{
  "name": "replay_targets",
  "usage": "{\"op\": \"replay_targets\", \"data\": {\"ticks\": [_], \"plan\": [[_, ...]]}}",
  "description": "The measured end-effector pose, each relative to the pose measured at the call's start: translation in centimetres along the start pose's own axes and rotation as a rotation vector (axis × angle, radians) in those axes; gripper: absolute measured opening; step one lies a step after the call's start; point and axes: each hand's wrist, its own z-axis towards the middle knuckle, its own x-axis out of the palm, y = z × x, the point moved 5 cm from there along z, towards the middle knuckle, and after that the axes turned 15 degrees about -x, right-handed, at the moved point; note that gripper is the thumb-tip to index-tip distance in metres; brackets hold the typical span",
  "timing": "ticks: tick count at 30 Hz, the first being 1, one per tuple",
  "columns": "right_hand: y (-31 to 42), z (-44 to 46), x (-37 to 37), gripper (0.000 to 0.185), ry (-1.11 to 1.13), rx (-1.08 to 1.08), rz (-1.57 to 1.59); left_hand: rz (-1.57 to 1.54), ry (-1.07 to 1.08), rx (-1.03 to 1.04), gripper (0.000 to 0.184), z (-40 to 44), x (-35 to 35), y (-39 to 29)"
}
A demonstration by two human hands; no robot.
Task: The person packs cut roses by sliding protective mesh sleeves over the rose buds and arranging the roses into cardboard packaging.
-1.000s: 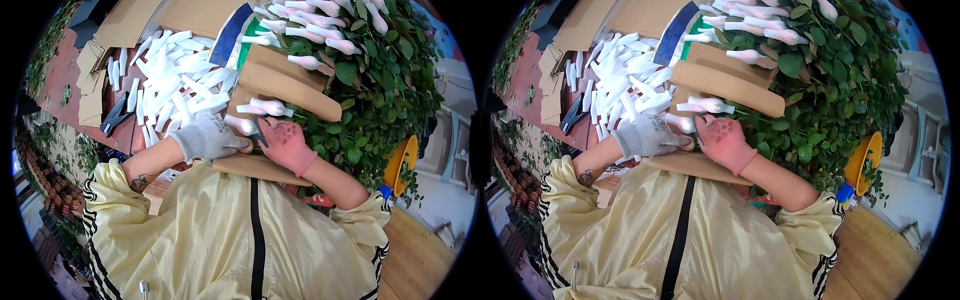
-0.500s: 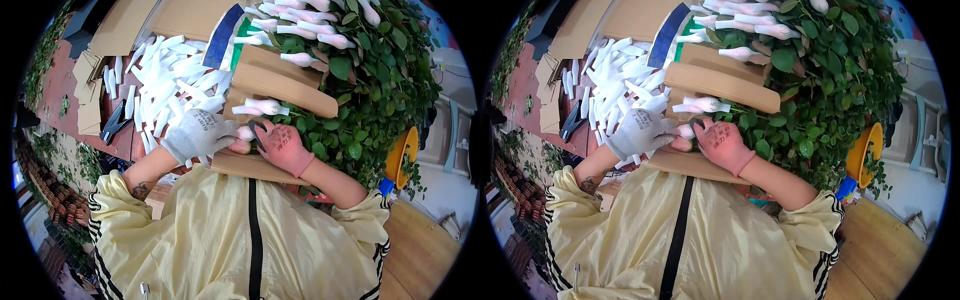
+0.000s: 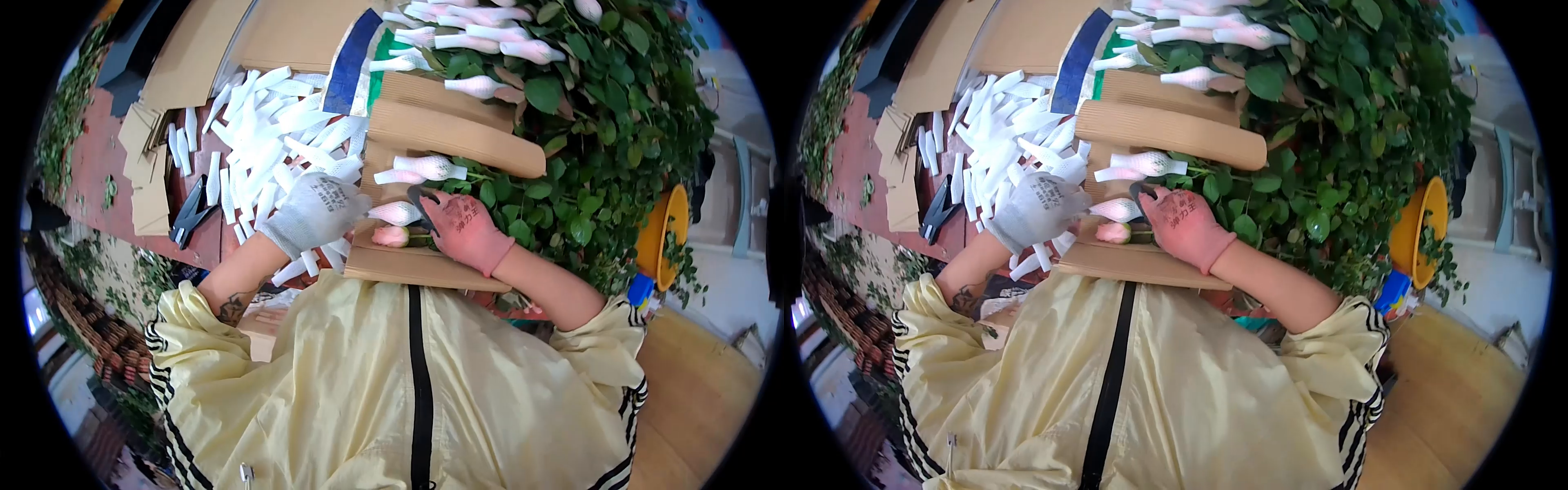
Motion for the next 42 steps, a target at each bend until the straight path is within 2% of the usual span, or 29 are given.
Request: {"op": "replay_targets", "data": {"ticks": [2, 4, 6, 9, 10, 11, 12, 15, 16, 18, 20, 21, 22, 24, 26, 28, 31, 32, 34, 36, 37, 39, 40, 42], "plan": [[0.1, 0.0, -0.3, 0.054, -0.03, 0.024, -0.003, -0.042, -0.073, -0.006, 0.017, -0.2, -0.4, 0.6], [0.4, -0.1, -0.8, 0.035, -0.133, -0.042, -0.008, -0.006, -0.068, -0.008, 0.015, -0.5, -0.9, 0.9], [0.3, -0.3, -0.9, 0.036, -0.16, -0.019, 0.025, 0.029, -0.07, -0.016, 0.013, -0.9, -1.6, 1.8], [0.5, -0.3, -0.8, 0.037, -0.166, -0.071, -0.068, 0.167, 0.161, -0.42, 0.015, -1.4, -3.6, 4.6], [0.4, 0.1, -0.7, 0.037, -0.075, -0.041, -0.042, 0.174, 0.161, -0.418, 0.015, -1.3, -4.4, 4.1], [0.4, 0.3, -0.6, 0.037, 0.019, -0.017, -0.015, 0.041, 0.013, -0.307, 0.017, -1.2, -5.6, 3.0], [0.6, 0.3, -0.8, 0.037, 0.019, -0.025, -0.015, -0.093, -0.136, -0.199, 0.019, -1.3, -6.8, 1.9], [0.8, 0.3, -1.1, 0.036, 0.023, -0.023, -0.037, -0.392, -0.053, 0.063, 0.026, -0.2, -5.8, -2.1], [0.5, 0.3, -0.6, 0.039, 0.033, -0.004, -0.031, -0.485, 0.063, 0.022, 0.03, 0.5, -5.5, -3.4], [0.2, -0.1, -0.7, 0.043, 0.042, 0.017, -0.039, -0.316, 0.262, -0.034, 0.034, 1.3, -3.2, -4.4], [0.0, -0.6, -1.9, 0.044, -0.105, 0.016, 0.058, -0.287, 0.261, -0.041, 0.035, 1.3, -1.9, -4.2], [-0.2, -0.6, -3.6, 0.044, 0.032, 0.175, 0.133, -0.261, 0.276, -0.053, 0.036, 1.2, -1.4, -4.1], [-0.1, -0.9, -3.4, 0.044, 0.04, 0.165, 0.133, -0.268, 0.273, -0.064, 0.036, 1.0, -1.2, -4.0], [0.1, -2.5, -5.4, 0.043, -0.325, 0.165, -0.256, -0.307, 0.256, -0.045, 0.037, 0.8, -1.1, -4.0], [-0.2, -2.6, -6.2, 0.044, -0.35, 0.137, -0.228, -0.314, 0.236, -0.04, 0.037, 0.9, -0.6, -3.7], [-0.6, -2.9, -5.8, 0.048, -0.362, 0.207, -0.422, -0.319, 0.225, -0.015, 0.037, 0.7, -0.1, -3.9], [-1.7, -3.2, -4.4, 0.055, -0.259, 0.216, -0.411, -0.321, 0.088, -0.05, 0.035, 0.4, 0.0, -3.4], [-1.9, -3.2, -4.2, 0.057, -0.222, 0.205, -0.385, -0.282, 0.055, 0.0, 0.035, 0.3, 0.1, -3.4], [-0.7, -3.2, -5.7, 0.05, -0.282, 0.145, -0.398, -0.247, 0.015, 0.04, 0.034, 0.4, -0.7, -3.7], [0.2, -3.0, -6.6, 0.039, -0.031, 0.157, -0.268, -0.249, 0.181, -0.02, 0.034, 0.7, -1.6, -4.2], [0.8, -2.9, -7.1, 0.032, 0.031, 0.142, -0.244, -0.251, 0.178, -0.022, 0.034, 0.8, -1.6, -4.0], [0.0, -2.7, -5.7, 0.035, 0.04, 0.122, -0.168, -0.108, 0.312, -0.039, 0.033, 0.9, -0.6, -3.8], [-0.6, -2.6, -4.7, 0.039, 0.046, 0.1, -0.092, -0.106, 0.308, -0.032, 0.033, 0.9, 0.1, -3.8], [-1.9, -1.3, -3.9, 0.035, -0.006, 0.124, -0.079, -0.314, 0.029, 0.026, 0.032, 0.6, 0.2, -3.8]]}}
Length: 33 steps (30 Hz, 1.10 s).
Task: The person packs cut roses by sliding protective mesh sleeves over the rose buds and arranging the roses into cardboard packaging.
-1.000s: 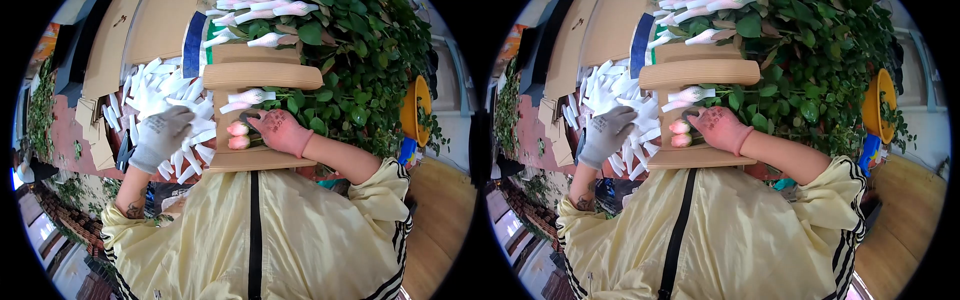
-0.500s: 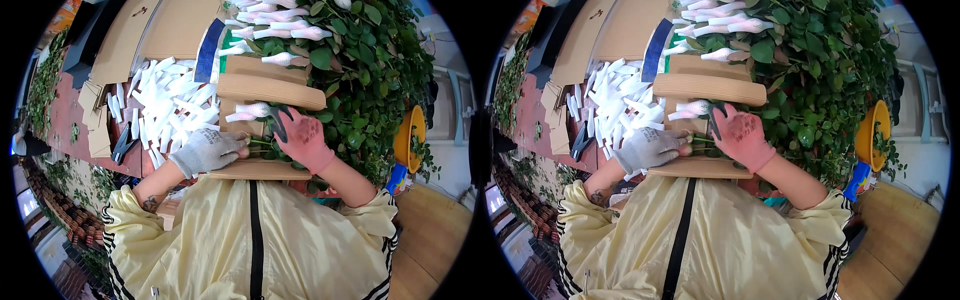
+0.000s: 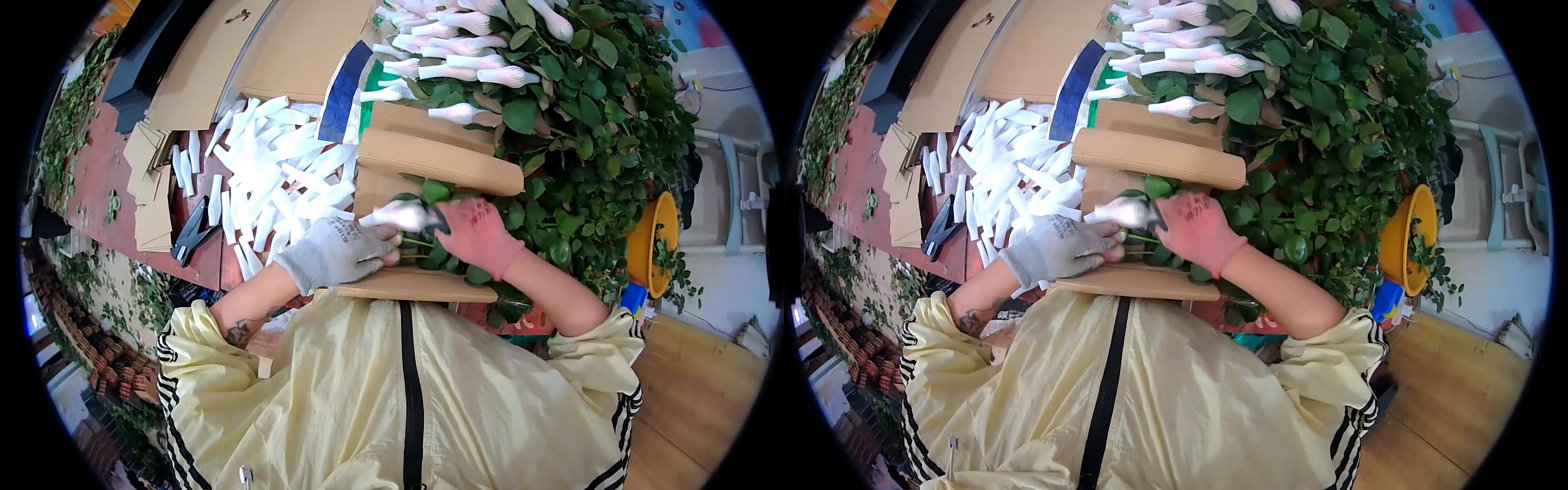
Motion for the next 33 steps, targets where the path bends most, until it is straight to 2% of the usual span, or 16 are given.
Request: {"op": "replay_targets", "data": {"ticks": [2, 3, 6, 8, 11, 13, 15, 16, 18, 19, 22, 24, 25, 28, 30, 33], "plan": [[-0.5, 1.4, -0.3, 0.032, -0.061, 0.101, -0.053, -0.027, -0.049, 0.04, 0.032, -0.3, 0.4, 0.3], [0.4, 2.7, -1.6, 0.028, 0.161, 0.172, -0.047, -0.053, -0.092, 0.081, 0.033, -0.6, 0.2, 0.3], [2.7, 2.2, 0.0, 0.025, 0.263, 0.036, -0.173, 0.013, -0.153, 0.136, 0.033, -0.7, -0.1, 0.2], [2.2, 1.4, 0.0, 0.025, 0.2, -0.011, -0.152, 0.016, -0.093, 0.082, 0.03, -0.8, -0.6, -0.4], [0.1, 1.2, -0.1, 0.027, 0.074, -0.014, 0.211, 0.035, -0.023, 0.043, 0.026, -0.6, -1.1, -0.6], [0.6, 1.6, -1.0, 0.028, 0.033, 0.019, 0.183, 0.05, -0.001, 0.064, 0.024, -0.5, -0.6, -0.5], [1.4, 2.1, -1.4, 0.032, -0.039, 0.022, 0.002, 0.052, -0.133, 0.179, 0.024, -0.5, -0.6, -0.5], [1.6, 2.6, -1.4, 0.032, -0.04, 0.023, 0.001, 0.053, -0.134, 0.181, 0.024, -0.3, -0.6, -0.6], [2.4, 3.6, -0.8, 0.035, 0.175, 0.006, -0.162, 0.056, -0.037, 0.091, 0.024, -0.1, -0.4, -0.5], [3.0, 3.4, -0.3, 0.028, 0.083, -0.061, -0.242, 0.056, -0.036, 0.089, 0.024, -0.3, -0.5, -0.6], [3.3, 2.9, 0.5, 0.029, -0.035, -0.09, -0.252, 0.052, 0.07, -0.021, 0.024, -0.2, 0.1, 0.0], [3.0, 2.9, 0.8, 0.029, 0.041, -0.072, -0.212, -0.005, -0.093, 0.14, 0.025, -0.8, 0.1, 0.0], [2.8, 2.8, 1.0, 0.029, 0.114, -0.047, -0.172, -0.005, -0.093, 0.136, 0.025, -0.9, 0.4, 0.2], [1.2, 2.4, 0.6, 0.029, 0.068, 0.011, -0.066, -0.031, -0.131, 0.146, 0.025, -0.8, 0.5, 0.4], [1.5, 2.3, 0.7, 0.032, 0.069, 0.012, -0.075, -0.066, -0.051, 0.041, 0.026, -0.6, 0.7, 0.7], [2.1, 2.2, 1.0, 0.04, 0.064, 0.027, -0.1, 0.0, 0.017, 0.061, 0.028, -0.2, -0.8, -0.1]]}}
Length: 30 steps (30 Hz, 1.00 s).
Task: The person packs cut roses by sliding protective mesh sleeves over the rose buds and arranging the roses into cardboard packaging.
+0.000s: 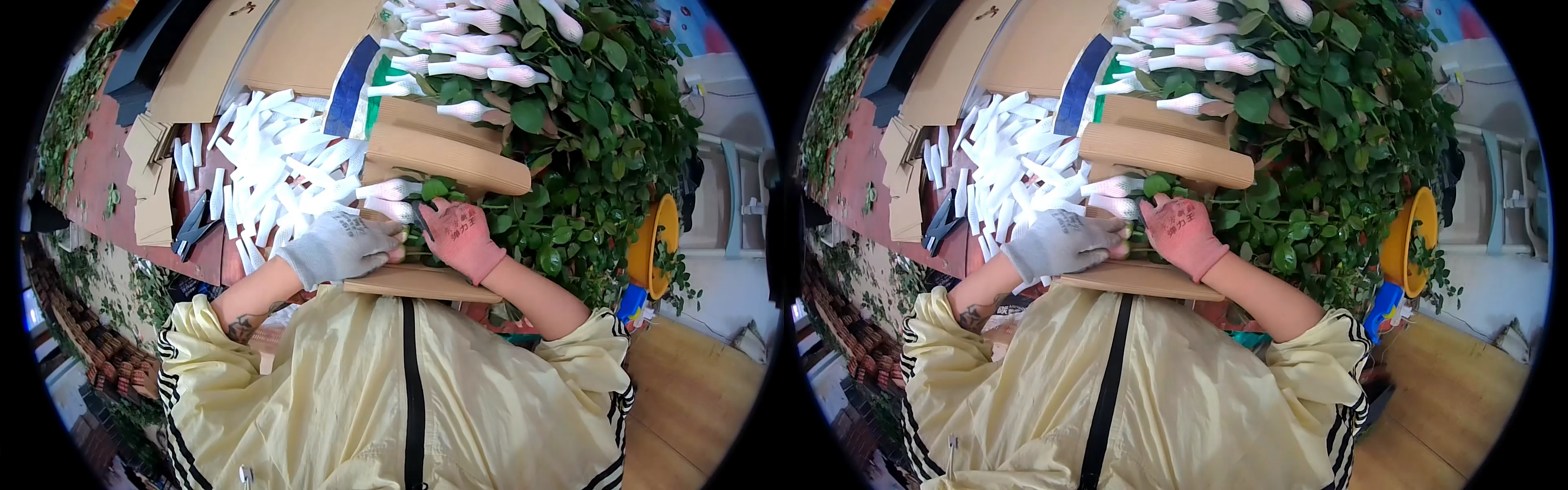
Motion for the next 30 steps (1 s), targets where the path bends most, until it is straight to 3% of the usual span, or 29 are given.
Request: {"op": "replay_targets", "data": {"ticks": [6, 9, 19, 22, 25, 30], "plan": [[0.0, 0.2, -0.2, 0.043, 0.027, 0.012, 0.02, 0.19, -0.214, -0.326, 0.029, 0.5, -2.9, 0.4], [0.0, 0.3, 0.3, 0.042, 0.024, -0.057, -0.05, 0.267, -0.24, -0.366, 0.028, 1.2, -1.1, 2.4], [-0.2, 0.4, 0.9, 0.037, 0.025, -0.054, -0.037, 0.454, -0.199, -0.268, 0.026, 1.6, -1.2, 2.9], [0.0, 0.2, 0.7, 0.022, -0.14, -0.079, -0.07, 0.427, -0.183, -0.306, 0.027, 1.4, -1.1, 3.5], [-0.1, 0.2, 0.5, 0.022, -0.093, -0.076, 0.0, 0.367, -0.195, -0.328, 0.024, 1.1, -1.8, 3.9], [-0.1, -0.1, 0.7, 0.021, -0.21, -0.094, 0.013, 0.382, -0.166, -0.362, 0.013, 0.3, -2.7, 4.6]]}}
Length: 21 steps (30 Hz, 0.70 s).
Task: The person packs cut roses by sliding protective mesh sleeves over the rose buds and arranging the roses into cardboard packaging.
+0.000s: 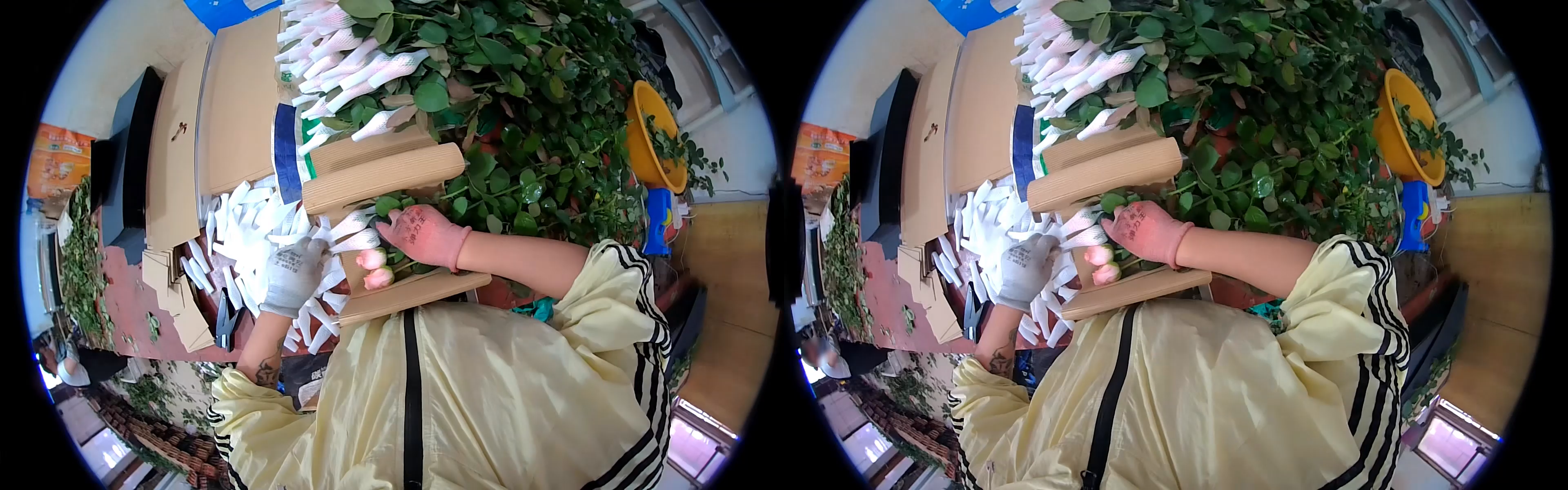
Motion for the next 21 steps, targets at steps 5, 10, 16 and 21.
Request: {"op": "replay_targets", "data": {"ticks": [5, 10, 16, 21], "plan": [[0.3, 0.2, 0.2, 0.027, 0.062, -0.036, -0.02, 0.04, -0.04, -0.151, 0.015, -0.3, -1.9, 3.9], [0.2, 0.4, 0.5, 0.027, 0.056, -0.057, 0.033, -0.331, -0.128, 0.222, 0.022, -2.2, -7.1, -3.7], [-0.3, 0.2, 0.3, 0.029, 0.102, 0.015, 0.017, -0.322, 0.298, 0.356, 0.034, -2.0, -3.2, -7.3], [-0.1, -0.1, -0.8, 0.024, 0.064, -0.008, -0.115, -0.128, 0.323, 0.338, 0.042, -2.3, -1.9, -6.0]]}}
